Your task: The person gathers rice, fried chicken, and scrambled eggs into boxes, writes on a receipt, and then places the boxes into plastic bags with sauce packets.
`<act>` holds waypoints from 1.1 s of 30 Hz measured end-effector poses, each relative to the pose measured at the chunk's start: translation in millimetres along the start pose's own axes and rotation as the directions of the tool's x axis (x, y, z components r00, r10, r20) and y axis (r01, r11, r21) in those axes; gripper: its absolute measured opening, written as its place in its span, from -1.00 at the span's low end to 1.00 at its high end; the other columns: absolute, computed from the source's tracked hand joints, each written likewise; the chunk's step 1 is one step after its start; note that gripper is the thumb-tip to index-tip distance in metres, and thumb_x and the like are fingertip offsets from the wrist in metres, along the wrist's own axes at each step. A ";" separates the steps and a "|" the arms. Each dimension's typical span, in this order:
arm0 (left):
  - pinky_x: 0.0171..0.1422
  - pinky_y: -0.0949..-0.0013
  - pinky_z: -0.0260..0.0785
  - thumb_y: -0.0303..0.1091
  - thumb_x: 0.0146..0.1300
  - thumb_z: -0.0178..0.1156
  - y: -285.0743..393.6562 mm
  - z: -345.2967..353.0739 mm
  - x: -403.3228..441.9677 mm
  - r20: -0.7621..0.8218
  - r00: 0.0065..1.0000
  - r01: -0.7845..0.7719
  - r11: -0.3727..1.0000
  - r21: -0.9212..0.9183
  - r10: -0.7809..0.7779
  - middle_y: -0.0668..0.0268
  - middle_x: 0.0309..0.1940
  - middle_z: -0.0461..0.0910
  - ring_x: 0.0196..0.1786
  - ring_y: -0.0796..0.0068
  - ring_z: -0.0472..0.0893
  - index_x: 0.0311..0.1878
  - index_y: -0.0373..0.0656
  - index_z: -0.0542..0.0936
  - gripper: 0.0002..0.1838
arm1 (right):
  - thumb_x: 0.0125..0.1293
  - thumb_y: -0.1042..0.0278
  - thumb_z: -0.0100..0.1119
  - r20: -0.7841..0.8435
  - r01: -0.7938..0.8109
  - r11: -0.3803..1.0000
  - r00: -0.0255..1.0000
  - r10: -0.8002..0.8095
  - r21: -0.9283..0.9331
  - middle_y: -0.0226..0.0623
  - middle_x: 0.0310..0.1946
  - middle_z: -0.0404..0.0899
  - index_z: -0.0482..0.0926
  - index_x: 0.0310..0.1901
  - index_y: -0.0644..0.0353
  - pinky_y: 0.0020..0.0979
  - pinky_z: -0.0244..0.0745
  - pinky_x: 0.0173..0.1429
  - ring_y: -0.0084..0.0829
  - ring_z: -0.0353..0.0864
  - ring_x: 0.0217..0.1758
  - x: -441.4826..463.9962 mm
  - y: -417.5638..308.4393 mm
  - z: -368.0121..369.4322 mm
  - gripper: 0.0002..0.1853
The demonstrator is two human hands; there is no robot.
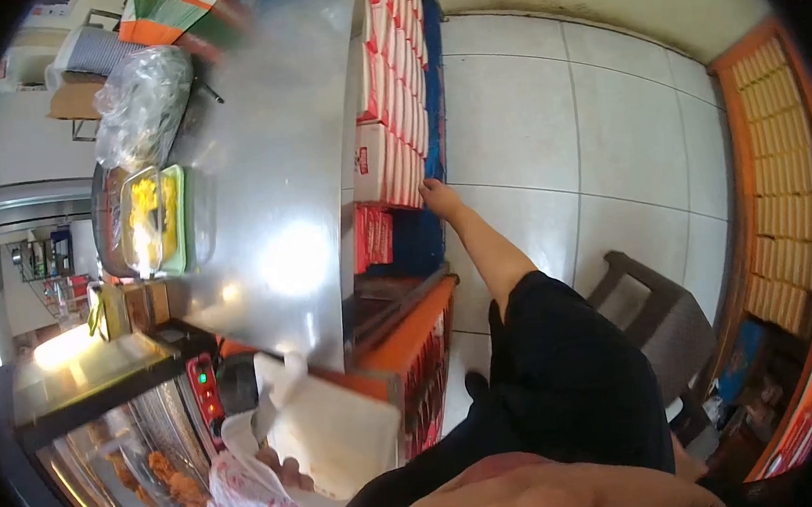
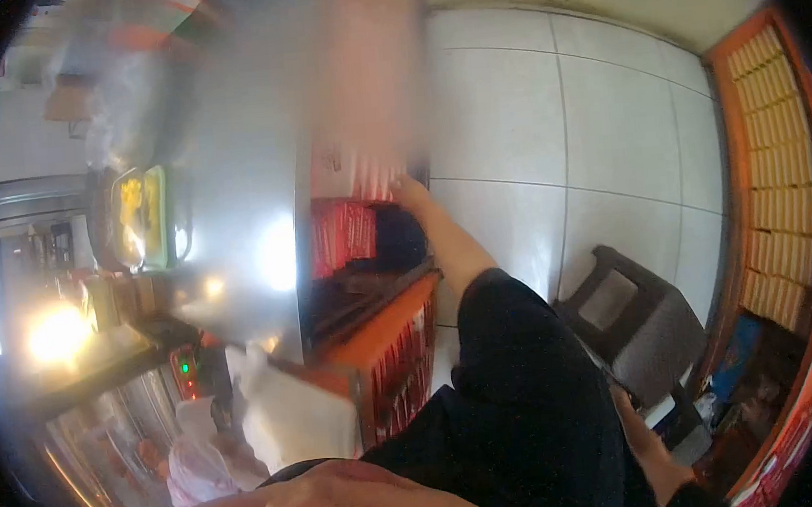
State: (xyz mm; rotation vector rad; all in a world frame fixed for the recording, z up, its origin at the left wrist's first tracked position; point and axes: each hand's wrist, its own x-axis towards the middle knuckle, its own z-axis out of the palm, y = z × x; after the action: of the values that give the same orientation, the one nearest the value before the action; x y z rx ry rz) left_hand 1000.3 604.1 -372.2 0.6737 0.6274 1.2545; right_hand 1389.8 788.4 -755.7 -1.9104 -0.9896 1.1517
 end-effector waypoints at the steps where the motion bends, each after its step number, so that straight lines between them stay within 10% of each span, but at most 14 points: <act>1: 0.27 0.14 -0.01 0.21 0.03 -0.07 1.5 3.1 2.1 -0.047 0.999 -0.009 1.000 0.022 0.011 0.20 0.11 0.19 0.20 0.26 0.18 0.11 -0.17 0.18 -0.28 | 0.18 0.06 -0.15 0.004 0.093 0.994 0.996 -0.093 -0.061 0.06 -0.05 0.38 0.26 0.09 0.27 -0.25 0.27 0.07 -0.07 0.38 0.02 20.0 -9.7 0.7 -0.47; 3: 0.27 0.14 -0.01 0.21 0.03 -0.06 0.4 7.7 11.1 -0.131 0.991 -0.024 0.998 0.055 0.031 0.20 0.11 0.19 0.20 0.26 0.18 0.12 -0.17 0.18 -0.27 | 0.20 0.00 -0.18 0.059 0.164 0.973 0.986 -0.156 -0.161 0.20 -0.04 0.33 0.09 0.17 0.28 -0.21 0.24 0.10 0.01 0.34 0.05 53.3 -26.4 6.7 -0.38; 4: 0.27 0.14 -0.01 0.21 0.02 -0.06 -3.2 9.5 16.6 -0.168 0.985 -0.033 0.998 0.059 0.042 0.20 0.11 0.19 0.20 0.26 0.18 0.12 -0.17 0.18 -0.27 | 0.20 0.02 -0.18 0.054 0.167 0.977 0.983 -0.176 0.134 0.22 -0.06 0.34 0.03 0.19 0.31 -0.22 0.25 0.08 0.01 0.37 0.01 52.0 -43.1 -0.2 -0.36; 7: 0.27 0.13 -0.01 0.22 0.02 -0.06 -5.0 15.8 20.4 -0.254 0.966 -0.035 0.996 0.082 0.055 0.20 0.12 0.18 0.20 0.26 0.17 0.13 -0.17 0.17 -0.25 | 0.17 0.09 -0.11 0.412 0.126 0.990 0.907 -0.092 -0.056 0.22 -0.12 0.37 0.04 0.18 0.35 -0.21 0.31 0.01 0.02 0.43 -0.10 49.4 -73.4 -12.6 -0.36; 9: 0.27 0.13 -0.01 0.22 0.01 -0.06 -7.2 17.7 24.9 -0.282 0.958 -0.036 0.997 0.074 0.056 0.20 0.13 0.18 0.20 0.26 0.17 0.13 -0.17 0.17 -0.25 | 0.12 0.15 -0.04 0.097 0.266 0.943 0.963 -0.251 -0.202 0.21 -0.15 0.38 0.11 0.15 0.28 -0.19 0.37 -0.09 0.01 0.49 -0.23 71.7 -27.6 29.2 -0.40; 12: 0.27 0.13 -0.01 0.23 0.00 -0.05 -3.4 16.9 18.8 -0.289 0.956 -0.032 0.997 0.074 0.052 0.21 0.13 0.17 0.21 0.26 0.17 0.14 -0.16 0.16 -0.23 | 0.07 0.20 0.00 -0.051 0.539 0.525 0.664 -0.746 -0.659 0.17 -0.15 0.37 0.22 0.09 0.21 -0.16 0.41 -0.20 0.02 0.50 -0.30 88.2 0.9 62.5 -0.47; 13: 0.27 0.13 -0.01 0.23 0.00 -0.05 -2.4 15.3 17.0 -0.283 0.958 -0.032 0.997 0.070 0.050 0.21 0.14 0.17 0.21 0.26 0.17 0.15 -0.16 0.16 -0.23 | 0.08 0.18 -0.01 0.057 0.222 0.919 0.975 -0.215 -0.327 0.11 -0.12 0.36 0.30 0.02 0.17 -0.18 0.42 -0.21 0.00 0.49 -0.25 71.3 5.0 56.5 -0.55; 22: 0.27 0.13 -0.01 0.25 -0.02 -0.04 -18.5 -0.2 0.0 -0.078 0.995 -0.076 0.990 -0.119 0.067 0.21 0.16 0.15 0.21 0.26 0.16 0.17 -0.15 0.13 -0.19 | 0.09 0.14 0.00 0.038 0.359 0.836 0.925 -0.378 -0.416 0.08 -0.18 0.44 0.37 -0.08 0.23 -0.22 0.37 -0.10 0.01 0.44 -0.15 -91.8 -6.3 -78.0 -0.59; 33: 0.27 0.13 -0.02 0.28 -0.05 -0.02 -5.2 15.6 -35.5 0.039 0.987 -0.148 0.975 -0.168 0.157 0.22 0.19 0.12 0.23 0.25 0.15 0.21 -0.14 0.09 -0.13 | -0.06 0.19 0.16 0.417 0.524 0.650 0.847 -0.330 -0.550 -0.04 -0.30 0.53 0.51 -0.23 0.22 -0.29 0.40 -0.15 -0.13 0.52 -0.24 -213.9 -328.6 -185.2 -0.64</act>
State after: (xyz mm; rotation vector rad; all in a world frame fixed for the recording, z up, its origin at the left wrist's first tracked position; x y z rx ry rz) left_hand 1008.1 566.7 -363.8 0.6234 0.4294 1.4104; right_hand 1407.2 728.2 -326.6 -1.8393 -2.1127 0.8491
